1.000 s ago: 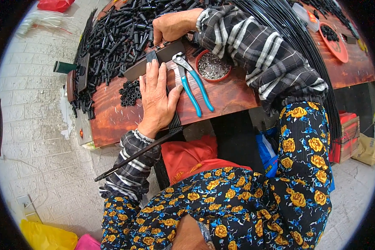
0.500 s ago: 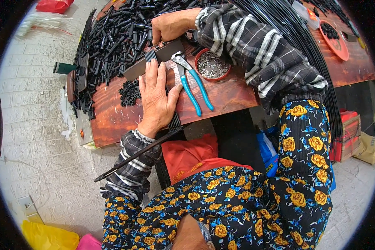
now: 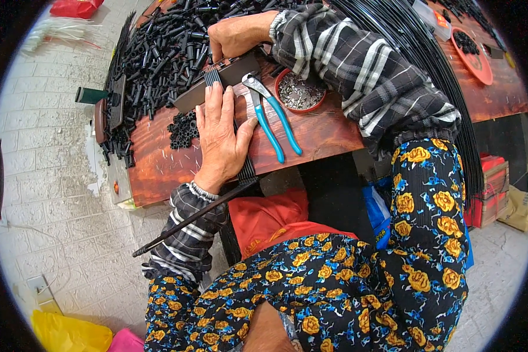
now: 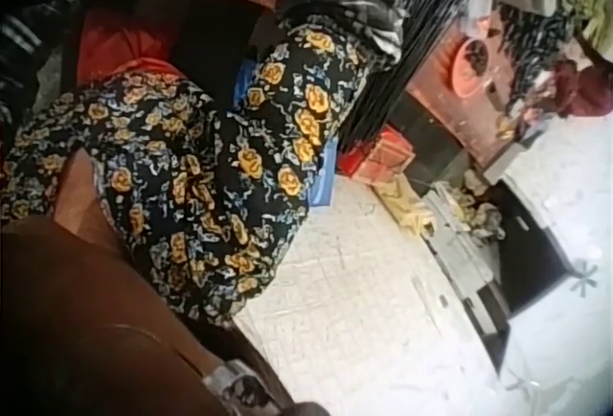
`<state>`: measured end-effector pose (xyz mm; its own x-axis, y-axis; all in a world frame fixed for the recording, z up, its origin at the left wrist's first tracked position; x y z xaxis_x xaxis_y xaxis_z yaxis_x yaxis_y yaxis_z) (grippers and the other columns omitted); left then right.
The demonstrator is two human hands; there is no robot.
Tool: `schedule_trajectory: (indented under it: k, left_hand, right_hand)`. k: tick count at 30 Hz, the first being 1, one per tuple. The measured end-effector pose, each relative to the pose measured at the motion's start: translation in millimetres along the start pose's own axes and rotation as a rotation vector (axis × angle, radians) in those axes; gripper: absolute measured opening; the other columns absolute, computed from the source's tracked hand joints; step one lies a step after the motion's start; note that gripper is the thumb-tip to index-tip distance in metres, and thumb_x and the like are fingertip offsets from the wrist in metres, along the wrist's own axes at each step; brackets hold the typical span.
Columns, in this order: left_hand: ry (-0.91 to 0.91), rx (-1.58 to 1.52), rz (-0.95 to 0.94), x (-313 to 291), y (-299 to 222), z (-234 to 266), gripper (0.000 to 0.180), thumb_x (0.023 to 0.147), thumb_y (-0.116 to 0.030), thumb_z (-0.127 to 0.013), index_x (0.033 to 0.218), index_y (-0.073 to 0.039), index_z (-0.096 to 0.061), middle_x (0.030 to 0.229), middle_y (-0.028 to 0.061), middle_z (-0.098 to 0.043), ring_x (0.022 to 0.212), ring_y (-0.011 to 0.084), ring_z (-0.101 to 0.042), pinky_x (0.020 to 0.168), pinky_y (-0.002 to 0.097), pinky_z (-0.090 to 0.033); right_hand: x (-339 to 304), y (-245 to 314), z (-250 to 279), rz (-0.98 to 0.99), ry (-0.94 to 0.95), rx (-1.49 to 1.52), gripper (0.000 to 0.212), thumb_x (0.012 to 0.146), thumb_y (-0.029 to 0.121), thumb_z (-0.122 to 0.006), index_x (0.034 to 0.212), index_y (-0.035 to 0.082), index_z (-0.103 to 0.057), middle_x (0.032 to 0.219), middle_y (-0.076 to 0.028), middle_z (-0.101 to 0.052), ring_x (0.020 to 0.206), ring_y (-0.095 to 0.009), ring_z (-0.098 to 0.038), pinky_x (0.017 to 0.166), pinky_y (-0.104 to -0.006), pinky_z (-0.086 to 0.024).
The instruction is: Assembling small plastic components onto bundles of black electrical wires at a factory workbench.
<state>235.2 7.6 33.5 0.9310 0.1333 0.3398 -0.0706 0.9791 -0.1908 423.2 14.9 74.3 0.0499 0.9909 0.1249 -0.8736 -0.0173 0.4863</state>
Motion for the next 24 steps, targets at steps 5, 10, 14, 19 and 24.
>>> schedule_trajectory:
  k: [5, 10, 14, 19, 24]
  left_hand:
    - [-0.006, -0.006, 0.000, 1, 0, -1, 0.066, 0.086, -0.034, -0.059, 0.136, 0.003, -0.038, 0.147, 0.0235, -0.026, 0.140, 0.0370, -0.020, 0.111, 0.0554, -0.012]
    - [-0.021, -0.006, -0.005, 2, 0, -1, 0.066, 0.086, -0.034, -0.059, 0.136, 0.003, -0.038, 0.147, 0.0236, -0.027, 0.139, 0.0371, -0.020, 0.111, 0.0555, -0.012]
    - [-0.036, 0.005, 0.001, -3, 4, 3, 0.066, 0.085, -0.033, -0.059, 0.137, 0.002, -0.037, 0.146, 0.0236, -0.027, 0.139, 0.0380, -0.021, 0.110, 0.0562, -0.013]
    - [-0.025, -0.033, -0.017, -3, 6, -4, 0.070, 0.085, -0.034, -0.058, 0.139, 0.001, -0.033, 0.147, 0.0233, -0.026, 0.139, 0.0381, -0.022, 0.109, 0.0575, -0.015]
    - [-0.099, 0.077, -0.101, -5, 18, -14, 0.072, 0.084, -0.040, -0.060, 0.141, -0.005, -0.033, 0.146, 0.0221, -0.028, 0.138, 0.0373, -0.023, 0.109, 0.0581, -0.015]
  right_hand:
    - [5, 8, 1, -0.078, 0.019, -0.002, 0.028, 0.068, 0.002, -0.062, 0.094, 0.004, -0.072, 0.079, -0.015, -0.069, 0.076, -0.025, -0.067, 0.065, -0.0360, -0.051]
    - [25, 9, -11, -0.041, -0.075, -0.005, 0.034, 0.062, -0.003, -0.057, 0.092, 0.001, -0.072, 0.086, -0.020, -0.068, 0.081, -0.031, -0.067, 0.069, -0.0382, -0.053]
    - [-2, 28, 16, 0.009, -0.389, -0.185, 0.037, 0.063, 0.003, -0.063, 0.099, 0.003, -0.070, 0.084, -0.019, -0.068, 0.081, -0.033, -0.066, 0.071, -0.0387, -0.052]
    - [-72, 97, 2, 0.190, 0.279, 0.391, 0.035, 0.069, 0.022, -0.078, 0.097, 0.003, -0.070, 0.069, -0.008, -0.065, 0.060, -0.016, -0.060, 0.054, -0.0306, -0.047]
    - [-105, 160, -70, 0.336, 0.440, 0.296, 0.061, 0.063, 0.034, -0.082, 0.111, 0.001, -0.063, 0.091, -0.014, -0.064, 0.081, -0.026, -0.062, 0.066, -0.0359, -0.047]
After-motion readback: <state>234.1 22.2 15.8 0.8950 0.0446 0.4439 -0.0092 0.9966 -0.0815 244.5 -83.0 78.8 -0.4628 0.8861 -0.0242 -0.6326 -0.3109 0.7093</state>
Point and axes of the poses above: each hand's wrist, its own x-axis towards the middle knuckle, its own z-axis out of the back of the hand, y = z × x, the point moved 5 cm from there along x, towards the middle knuckle
